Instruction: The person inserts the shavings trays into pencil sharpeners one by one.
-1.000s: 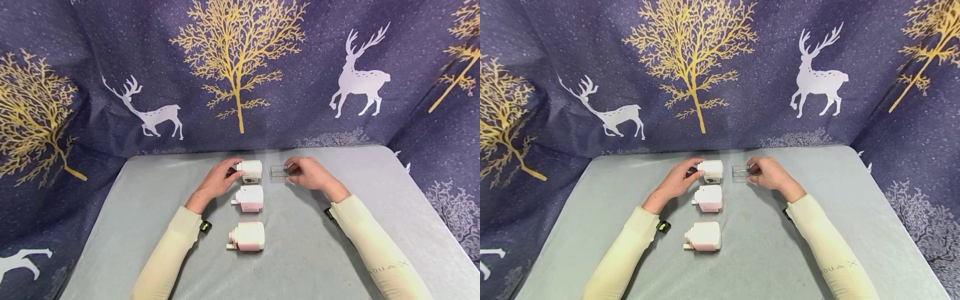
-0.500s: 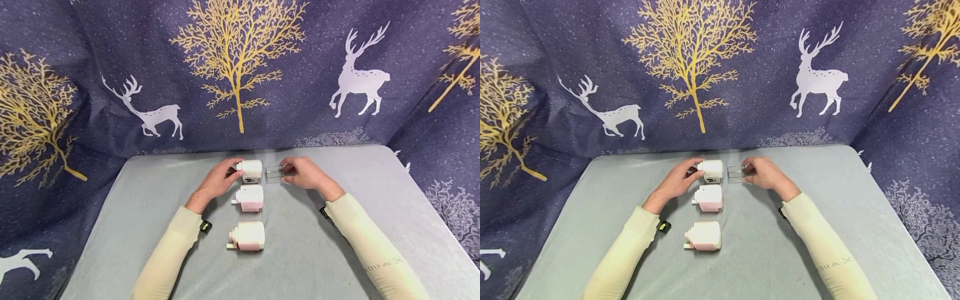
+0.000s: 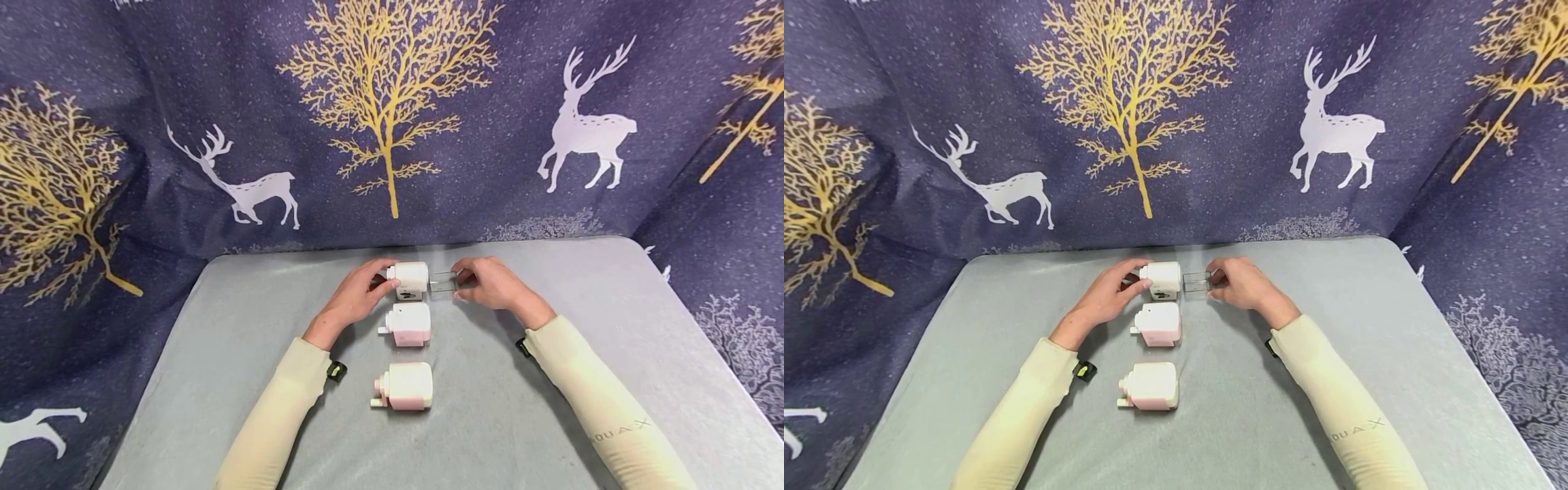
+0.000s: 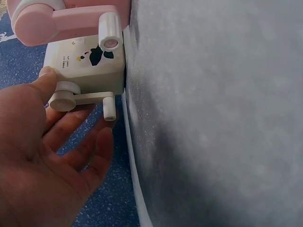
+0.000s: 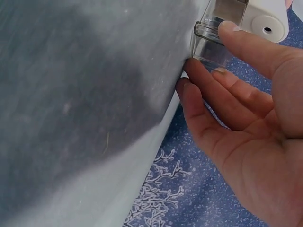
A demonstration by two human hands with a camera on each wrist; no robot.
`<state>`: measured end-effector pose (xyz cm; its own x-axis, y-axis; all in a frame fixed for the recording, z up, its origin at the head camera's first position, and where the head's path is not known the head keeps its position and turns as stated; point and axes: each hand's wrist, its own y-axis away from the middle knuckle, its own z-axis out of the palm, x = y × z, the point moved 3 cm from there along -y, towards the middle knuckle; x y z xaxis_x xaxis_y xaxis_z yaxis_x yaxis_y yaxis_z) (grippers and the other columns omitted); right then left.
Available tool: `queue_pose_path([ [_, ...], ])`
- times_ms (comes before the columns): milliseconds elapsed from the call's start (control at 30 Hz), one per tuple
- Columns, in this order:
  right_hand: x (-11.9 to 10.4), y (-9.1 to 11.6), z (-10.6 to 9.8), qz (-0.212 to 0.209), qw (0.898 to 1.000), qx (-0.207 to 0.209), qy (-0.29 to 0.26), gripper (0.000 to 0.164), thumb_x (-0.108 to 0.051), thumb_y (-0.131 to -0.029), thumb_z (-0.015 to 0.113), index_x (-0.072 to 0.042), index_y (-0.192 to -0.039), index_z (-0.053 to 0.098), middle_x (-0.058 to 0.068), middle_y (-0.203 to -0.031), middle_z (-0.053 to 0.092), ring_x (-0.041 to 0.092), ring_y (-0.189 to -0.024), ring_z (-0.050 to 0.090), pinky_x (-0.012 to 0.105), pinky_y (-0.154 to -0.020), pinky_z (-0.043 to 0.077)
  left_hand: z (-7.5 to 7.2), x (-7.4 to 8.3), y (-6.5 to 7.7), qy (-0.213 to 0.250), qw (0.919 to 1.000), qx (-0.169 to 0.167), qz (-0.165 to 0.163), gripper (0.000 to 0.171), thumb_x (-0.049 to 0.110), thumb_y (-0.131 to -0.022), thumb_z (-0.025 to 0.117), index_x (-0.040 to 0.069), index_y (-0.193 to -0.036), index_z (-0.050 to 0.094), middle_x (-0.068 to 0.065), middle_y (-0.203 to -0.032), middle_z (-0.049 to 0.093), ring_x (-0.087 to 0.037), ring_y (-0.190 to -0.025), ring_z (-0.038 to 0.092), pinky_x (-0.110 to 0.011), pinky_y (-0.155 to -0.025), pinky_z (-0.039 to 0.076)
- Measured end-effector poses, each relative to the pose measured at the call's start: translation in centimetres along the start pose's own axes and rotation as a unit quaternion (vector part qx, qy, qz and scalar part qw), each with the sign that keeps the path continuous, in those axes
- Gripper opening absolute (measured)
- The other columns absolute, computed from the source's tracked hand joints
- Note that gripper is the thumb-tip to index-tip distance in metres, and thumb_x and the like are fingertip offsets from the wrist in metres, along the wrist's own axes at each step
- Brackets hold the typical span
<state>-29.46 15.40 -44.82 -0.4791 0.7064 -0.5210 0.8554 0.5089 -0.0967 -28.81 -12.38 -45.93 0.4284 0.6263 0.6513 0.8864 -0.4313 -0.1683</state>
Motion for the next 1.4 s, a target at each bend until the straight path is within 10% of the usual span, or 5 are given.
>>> queue_pose_path([
  [1400, -0.6, -1.0, 0.8, 0.012, 1.0, 0.006, -0.003, 0.049, -0.02, -0.075, 0.083, -0.001, -0.117, 0.066, 0.005, -0.097, 0.071, 0.02, -0.09, 0.066, 0.042, -0.09, 0.05, 0.2, -0.1, 0.0, -0.001, 1.0, -0.001, -0.001, 0.051, 0.047, -0.098, 0.053, 0.022, -0.143, 0.05, 0.009, -0.132, 0.054, -0.009, -0.103, 0.058, -0.034, -0.085, 0.051],
])
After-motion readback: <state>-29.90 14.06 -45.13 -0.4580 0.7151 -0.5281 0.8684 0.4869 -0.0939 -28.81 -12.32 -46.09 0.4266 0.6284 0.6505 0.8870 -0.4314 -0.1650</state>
